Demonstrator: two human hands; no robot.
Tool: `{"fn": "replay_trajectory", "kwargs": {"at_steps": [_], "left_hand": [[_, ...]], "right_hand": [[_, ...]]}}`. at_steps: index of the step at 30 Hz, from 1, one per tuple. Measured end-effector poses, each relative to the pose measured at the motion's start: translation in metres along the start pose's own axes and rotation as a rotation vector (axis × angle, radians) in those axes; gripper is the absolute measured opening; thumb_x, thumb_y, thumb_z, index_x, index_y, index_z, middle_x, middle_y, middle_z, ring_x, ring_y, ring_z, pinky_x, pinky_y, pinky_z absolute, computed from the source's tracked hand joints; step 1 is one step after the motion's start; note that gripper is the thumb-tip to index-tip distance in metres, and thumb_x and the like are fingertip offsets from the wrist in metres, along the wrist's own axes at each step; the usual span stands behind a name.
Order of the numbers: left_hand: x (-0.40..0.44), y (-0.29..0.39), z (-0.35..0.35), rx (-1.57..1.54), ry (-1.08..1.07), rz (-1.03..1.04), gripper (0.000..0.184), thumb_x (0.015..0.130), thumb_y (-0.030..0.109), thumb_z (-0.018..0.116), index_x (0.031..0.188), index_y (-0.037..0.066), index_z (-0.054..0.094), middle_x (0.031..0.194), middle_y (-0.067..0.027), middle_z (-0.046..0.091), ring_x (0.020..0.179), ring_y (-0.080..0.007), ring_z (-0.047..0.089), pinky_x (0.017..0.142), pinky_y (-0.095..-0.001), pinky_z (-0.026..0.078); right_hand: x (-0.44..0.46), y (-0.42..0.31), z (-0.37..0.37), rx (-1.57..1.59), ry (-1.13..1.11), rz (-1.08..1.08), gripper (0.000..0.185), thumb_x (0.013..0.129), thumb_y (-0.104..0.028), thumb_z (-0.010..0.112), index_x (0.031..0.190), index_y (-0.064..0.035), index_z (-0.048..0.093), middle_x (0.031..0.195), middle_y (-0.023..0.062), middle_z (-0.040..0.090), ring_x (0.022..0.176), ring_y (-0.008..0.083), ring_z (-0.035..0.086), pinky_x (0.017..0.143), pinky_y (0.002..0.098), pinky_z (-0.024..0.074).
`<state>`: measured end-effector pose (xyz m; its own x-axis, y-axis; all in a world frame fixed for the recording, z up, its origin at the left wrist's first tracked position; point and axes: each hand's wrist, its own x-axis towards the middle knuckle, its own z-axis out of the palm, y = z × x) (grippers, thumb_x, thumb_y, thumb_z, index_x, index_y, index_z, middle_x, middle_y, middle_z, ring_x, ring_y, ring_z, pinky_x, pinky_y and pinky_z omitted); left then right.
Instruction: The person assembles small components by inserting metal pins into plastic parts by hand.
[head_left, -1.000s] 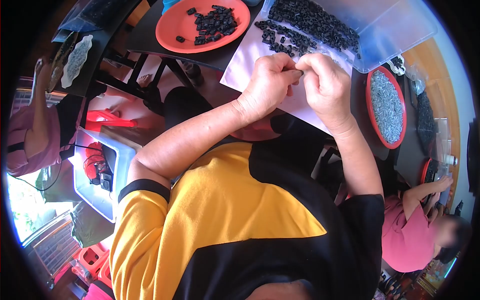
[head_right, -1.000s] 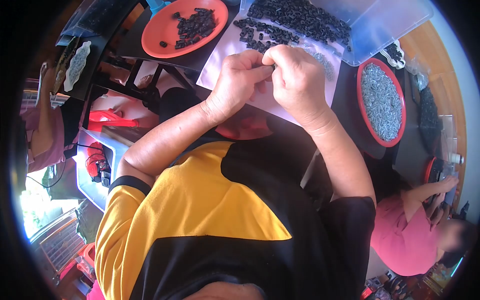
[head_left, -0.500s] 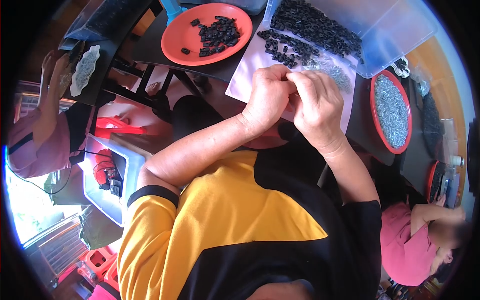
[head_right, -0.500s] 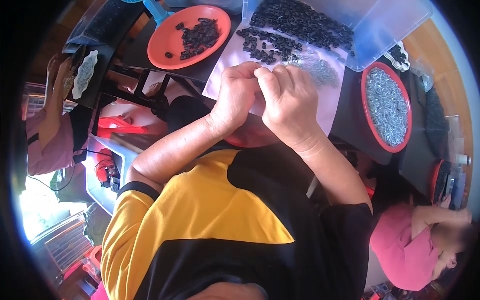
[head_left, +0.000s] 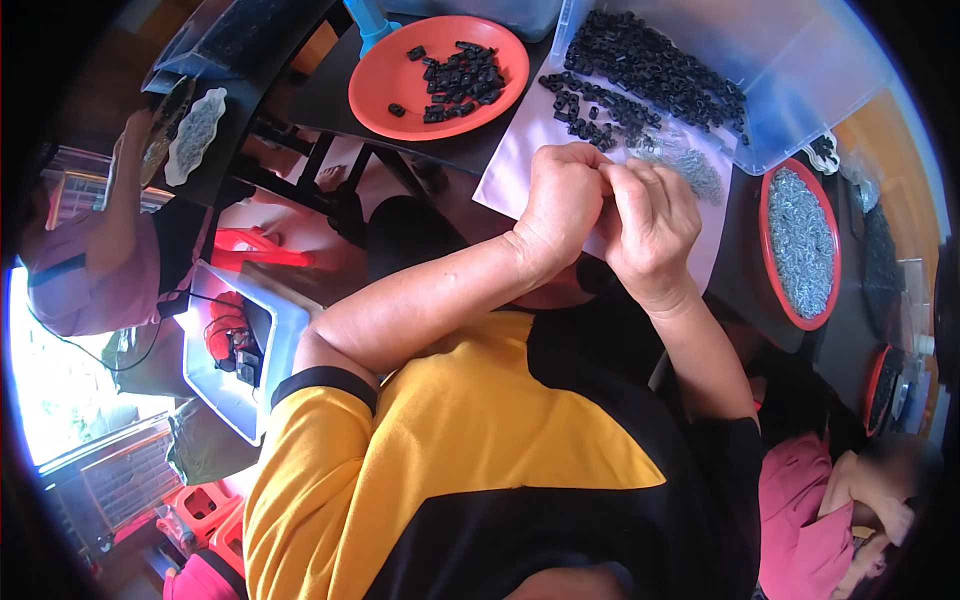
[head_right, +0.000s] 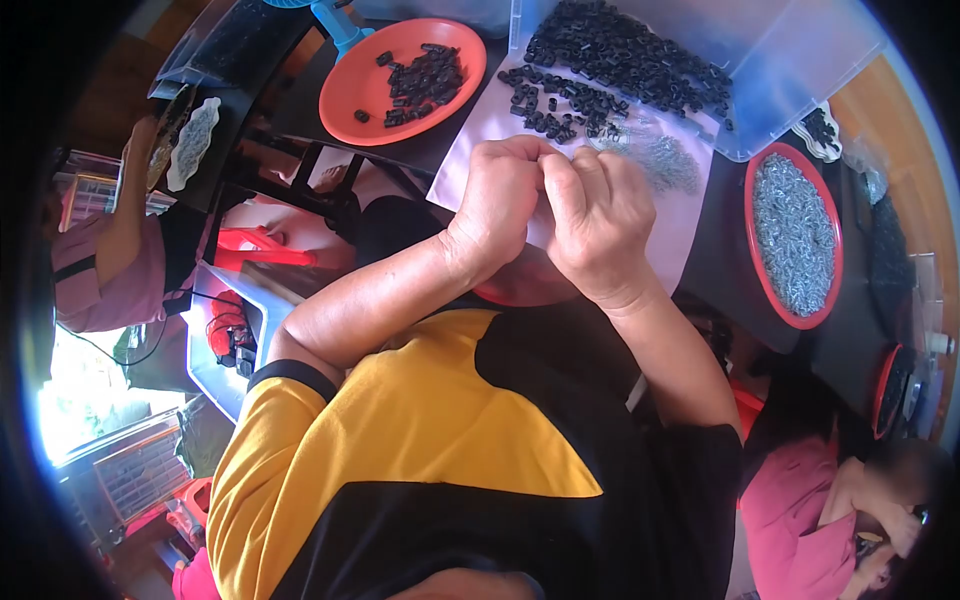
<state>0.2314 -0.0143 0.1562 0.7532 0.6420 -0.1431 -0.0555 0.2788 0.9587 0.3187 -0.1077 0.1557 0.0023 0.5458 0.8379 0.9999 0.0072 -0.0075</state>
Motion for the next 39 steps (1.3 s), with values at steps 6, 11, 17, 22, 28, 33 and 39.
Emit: {"fn": "replay_trajectory", "kwargs": {"at_steps": [6,11,17,22,28,33,39], "left_hand": [[0.003,0.006,-0.005,0.11,-0.066,0.012,0.012,0.084,-0.001,0.06,0.092,-0.003,0.069,0.083,-0.0035,0.065,0.075,-0.0088,0.057,0.066,-0.0242,0.048],[0.004,0.007,-0.009,0.08,-0.1,-0.011,0.015,0.087,0.002,0.061,0.098,-0.003,0.07,0.087,-0.0047,0.067,0.079,-0.0096,0.06,0.072,-0.0238,0.05],[0.002,0.015,-0.011,-0.035,-0.152,-0.132,0.013,0.093,0.008,0.063,0.097,-0.004,0.068,0.082,-0.0078,0.067,0.065,-0.0141,0.064,0.057,-0.0263,0.052],[0.003,0.013,-0.01,-0.056,-0.161,-0.104,0.015,0.096,0.01,0.062,0.095,-0.005,0.066,0.079,-0.009,0.066,0.058,-0.016,0.063,0.049,-0.0267,0.05],[0.003,0.011,-0.01,-0.045,-0.143,-0.1,0.015,0.095,0.01,0.063,0.093,-0.005,0.066,0.078,-0.0087,0.066,0.057,-0.0151,0.063,0.049,-0.0261,0.05],[0.0,0.011,-0.007,-0.012,-0.096,-0.071,0.012,0.092,0.009,0.065,0.091,-0.003,0.068,0.081,-0.005,0.067,0.065,-0.0101,0.061,0.059,-0.0234,0.05],[0.002,0.007,-0.007,0.035,-0.098,-0.046,0.011,0.09,0.009,0.067,0.094,-0.001,0.07,0.082,-0.0018,0.066,0.076,-0.007,0.058,0.068,-0.0221,0.047]], "right_hand": [[0.0,0.004,0.001,0.021,0.004,0.018,0.037,0.067,0.003,0.072,0.102,-0.0009,0.065,0.092,0.0131,0.067,0.081,0.0307,0.066,0.072,0.0388,0.0535],[-0.001,0.0,0.003,0.008,-0.003,0.036,0.036,0.067,0.006,0.07,0.102,-0.0008,0.066,0.095,0.0135,0.068,0.083,0.0312,0.067,0.071,0.039,0.0537],[-0.001,0.013,0.003,0.245,0.033,0.155,0.038,0.068,0.012,0.062,0.103,-0.0045,0.066,0.091,0.0095,0.07,0.08,0.0301,0.067,0.072,0.0391,0.0548],[-0.001,0.016,0.0,0.236,0.039,0.139,0.038,0.069,0.011,0.061,0.103,-0.005,0.066,0.091,0.0101,0.07,0.081,0.03,0.068,0.072,0.039,0.0548],[0.0,0.015,-0.004,0.277,0.011,0.174,0.037,0.069,0.011,0.06,0.102,-0.0045,0.066,0.091,0.0102,0.07,0.08,0.03,0.067,0.072,0.0392,0.0546],[0.0,0.013,-0.001,0.237,0.022,0.145,0.038,0.068,0.011,0.061,0.101,-0.0043,0.066,0.091,0.0104,0.07,0.08,0.0302,0.067,0.072,0.0394,0.0544],[-0.001,0.009,0.001,0.192,0.047,0.129,0.039,0.067,0.011,0.063,0.102,-0.0047,0.066,0.091,0.0102,0.069,0.08,0.0299,0.067,0.072,0.0396,0.0544]]}}
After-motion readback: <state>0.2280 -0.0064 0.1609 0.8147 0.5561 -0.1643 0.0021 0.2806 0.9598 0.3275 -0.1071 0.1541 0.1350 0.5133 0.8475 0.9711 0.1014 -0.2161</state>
